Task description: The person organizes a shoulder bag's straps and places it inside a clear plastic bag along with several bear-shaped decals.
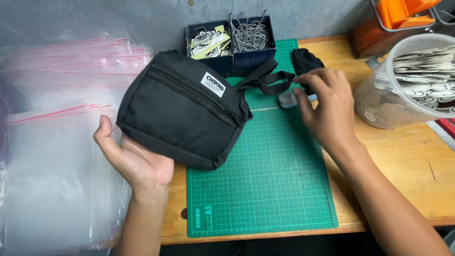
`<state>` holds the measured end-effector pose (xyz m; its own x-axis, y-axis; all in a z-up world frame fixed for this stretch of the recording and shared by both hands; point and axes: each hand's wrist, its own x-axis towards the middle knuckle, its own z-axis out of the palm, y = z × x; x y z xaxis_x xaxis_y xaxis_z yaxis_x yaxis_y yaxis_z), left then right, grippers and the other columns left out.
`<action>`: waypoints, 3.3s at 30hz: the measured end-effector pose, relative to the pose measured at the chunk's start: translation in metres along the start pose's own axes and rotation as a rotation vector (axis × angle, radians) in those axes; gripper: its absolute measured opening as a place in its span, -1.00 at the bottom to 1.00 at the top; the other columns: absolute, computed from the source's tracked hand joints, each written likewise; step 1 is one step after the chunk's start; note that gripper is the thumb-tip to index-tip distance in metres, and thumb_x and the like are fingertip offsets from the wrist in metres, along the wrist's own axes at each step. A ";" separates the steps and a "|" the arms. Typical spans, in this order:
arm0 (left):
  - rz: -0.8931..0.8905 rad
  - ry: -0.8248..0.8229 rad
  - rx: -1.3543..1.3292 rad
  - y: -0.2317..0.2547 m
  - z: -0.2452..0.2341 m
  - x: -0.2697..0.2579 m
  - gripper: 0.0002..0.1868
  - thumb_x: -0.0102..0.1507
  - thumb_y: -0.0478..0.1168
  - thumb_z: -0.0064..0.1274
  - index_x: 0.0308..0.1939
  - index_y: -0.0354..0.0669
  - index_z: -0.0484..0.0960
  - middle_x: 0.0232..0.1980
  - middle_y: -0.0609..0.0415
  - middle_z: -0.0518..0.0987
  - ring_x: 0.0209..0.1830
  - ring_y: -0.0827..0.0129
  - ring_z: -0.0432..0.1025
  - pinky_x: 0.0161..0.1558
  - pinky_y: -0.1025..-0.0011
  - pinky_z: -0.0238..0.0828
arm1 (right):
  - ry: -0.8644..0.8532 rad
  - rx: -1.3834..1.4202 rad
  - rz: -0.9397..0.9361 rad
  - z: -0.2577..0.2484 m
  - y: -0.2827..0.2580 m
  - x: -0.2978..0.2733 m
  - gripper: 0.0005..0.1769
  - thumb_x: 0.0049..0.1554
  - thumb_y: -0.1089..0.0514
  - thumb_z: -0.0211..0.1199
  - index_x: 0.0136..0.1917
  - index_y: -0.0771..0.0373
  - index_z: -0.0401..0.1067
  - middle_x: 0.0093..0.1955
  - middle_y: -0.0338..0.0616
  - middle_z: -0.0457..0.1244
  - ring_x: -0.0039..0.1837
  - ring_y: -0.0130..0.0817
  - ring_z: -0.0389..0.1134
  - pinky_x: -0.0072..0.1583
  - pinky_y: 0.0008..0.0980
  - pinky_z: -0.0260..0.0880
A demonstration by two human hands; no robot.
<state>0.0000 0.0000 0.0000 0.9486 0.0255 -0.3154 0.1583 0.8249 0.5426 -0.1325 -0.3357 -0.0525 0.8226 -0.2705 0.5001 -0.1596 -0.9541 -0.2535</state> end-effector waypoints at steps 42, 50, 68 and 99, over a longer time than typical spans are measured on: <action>0.436 -0.792 1.711 -0.035 -0.032 0.014 -0.76 0.21 -0.11 0.47 -0.18 0.05 0.69 -0.30 0.09 0.72 -0.26 0.03 0.64 -0.18 0.08 0.54 | -0.495 0.335 -0.164 -0.003 -0.027 0.000 -0.86 0.25 -0.02 0.52 0.06 -0.03 0.68 0.06 -0.28 0.47 0.25 -0.08 0.39 0.29 -0.08 0.34; 0.162 -0.450 0.636 -0.037 -0.038 0.042 -0.65 0.42 -0.44 -0.04 0.28 -0.16 0.33 -0.04 -0.03 0.61 -0.36 0.25 0.69 -0.29 0.45 0.66 | -0.518 0.302 -0.175 -0.008 -0.026 -0.002 -0.86 0.18 -0.02 0.57 -0.01 -0.05 0.66 0.02 -0.32 0.47 0.23 -0.14 0.42 0.26 -0.16 0.33; 0.579 -0.703 1.465 -0.049 -0.036 0.011 -0.35 0.39 -0.43 0.16 0.56 -0.06 0.41 0.36 -0.08 0.56 0.02 0.31 0.58 0.05 0.30 0.49 | -0.455 -0.335 0.002 -0.005 0.062 -0.002 -0.83 0.34 -0.04 0.44 0.21 -0.18 0.67 0.11 -0.19 0.47 0.26 0.09 0.41 0.19 0.15 0.26; 0.426 -0.779 1.585 -0.040 -0.035 0.013 -0.44 0.39 -0.11 0.37 0.46 0.00 0.61 -0.15 0.18 0.52 -0.30 0.38 0.45 -0.06 0.31 0.54 | -0.183 -0.012 0.127 0.001 0.039 -0.005 -0.63 0.37 0.29 0.36 0.41 0.14 0.72 0.05 0.00 0.42 0.00 0.15 0.46 0.01 0.12 0.36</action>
<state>-0.0037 -0.0131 -0.0531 0.8128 -0.5568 0.1712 -0.4620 -0.4372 0.7717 -0.1424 -0.3717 -0.0653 0.8804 -0.3622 0.3060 -0.2742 -0.9155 -0.2945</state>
